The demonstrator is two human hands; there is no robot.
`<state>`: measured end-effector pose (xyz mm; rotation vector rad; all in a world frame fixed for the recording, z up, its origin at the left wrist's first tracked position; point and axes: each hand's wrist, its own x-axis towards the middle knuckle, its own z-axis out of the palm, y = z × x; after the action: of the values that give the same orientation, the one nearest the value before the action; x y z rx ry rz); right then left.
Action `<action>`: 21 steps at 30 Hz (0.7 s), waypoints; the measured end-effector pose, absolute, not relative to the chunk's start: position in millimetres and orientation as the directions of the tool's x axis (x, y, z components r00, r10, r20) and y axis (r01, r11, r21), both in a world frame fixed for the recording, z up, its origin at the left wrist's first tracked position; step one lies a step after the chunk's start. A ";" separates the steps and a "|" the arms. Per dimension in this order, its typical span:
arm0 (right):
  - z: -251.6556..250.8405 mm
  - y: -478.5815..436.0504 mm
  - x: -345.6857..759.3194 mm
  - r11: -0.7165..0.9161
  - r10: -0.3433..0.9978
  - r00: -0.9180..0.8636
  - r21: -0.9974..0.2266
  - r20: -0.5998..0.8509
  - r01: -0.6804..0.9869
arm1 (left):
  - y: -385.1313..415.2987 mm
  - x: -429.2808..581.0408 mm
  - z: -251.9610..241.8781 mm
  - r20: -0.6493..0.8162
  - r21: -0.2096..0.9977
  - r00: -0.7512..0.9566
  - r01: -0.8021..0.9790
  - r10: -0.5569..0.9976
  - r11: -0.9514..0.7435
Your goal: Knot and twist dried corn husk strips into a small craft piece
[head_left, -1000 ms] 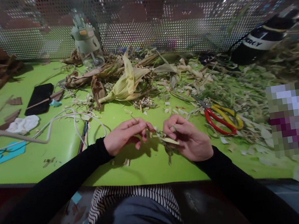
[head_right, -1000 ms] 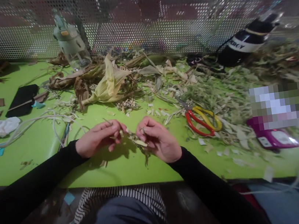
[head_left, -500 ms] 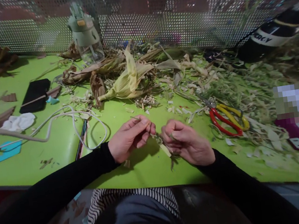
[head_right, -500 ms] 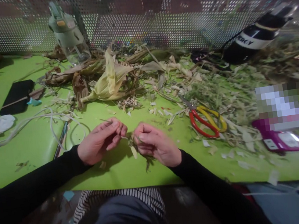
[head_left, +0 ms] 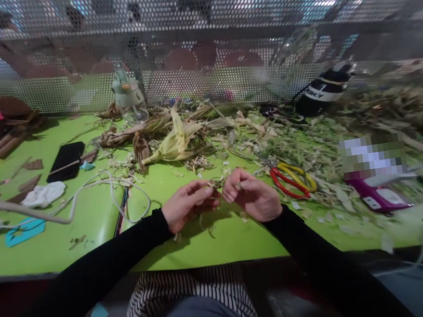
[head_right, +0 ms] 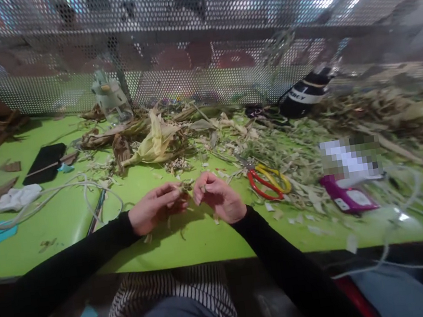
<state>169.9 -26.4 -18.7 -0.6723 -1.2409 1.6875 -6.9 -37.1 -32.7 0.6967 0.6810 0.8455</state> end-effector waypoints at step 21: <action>-5.5 -6.7 162.6 -0.021 0.964 -0.252 -0.969 -0.085 0.247 | -28.3 1.7 -32.1 -0.095 0.963 0.404 -0.194 0.910 0.187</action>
<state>162.6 -6.7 -5.5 -1.2952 -1.5658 1.3204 1.7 -28.3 -32.1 1.1031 0.8182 0.9135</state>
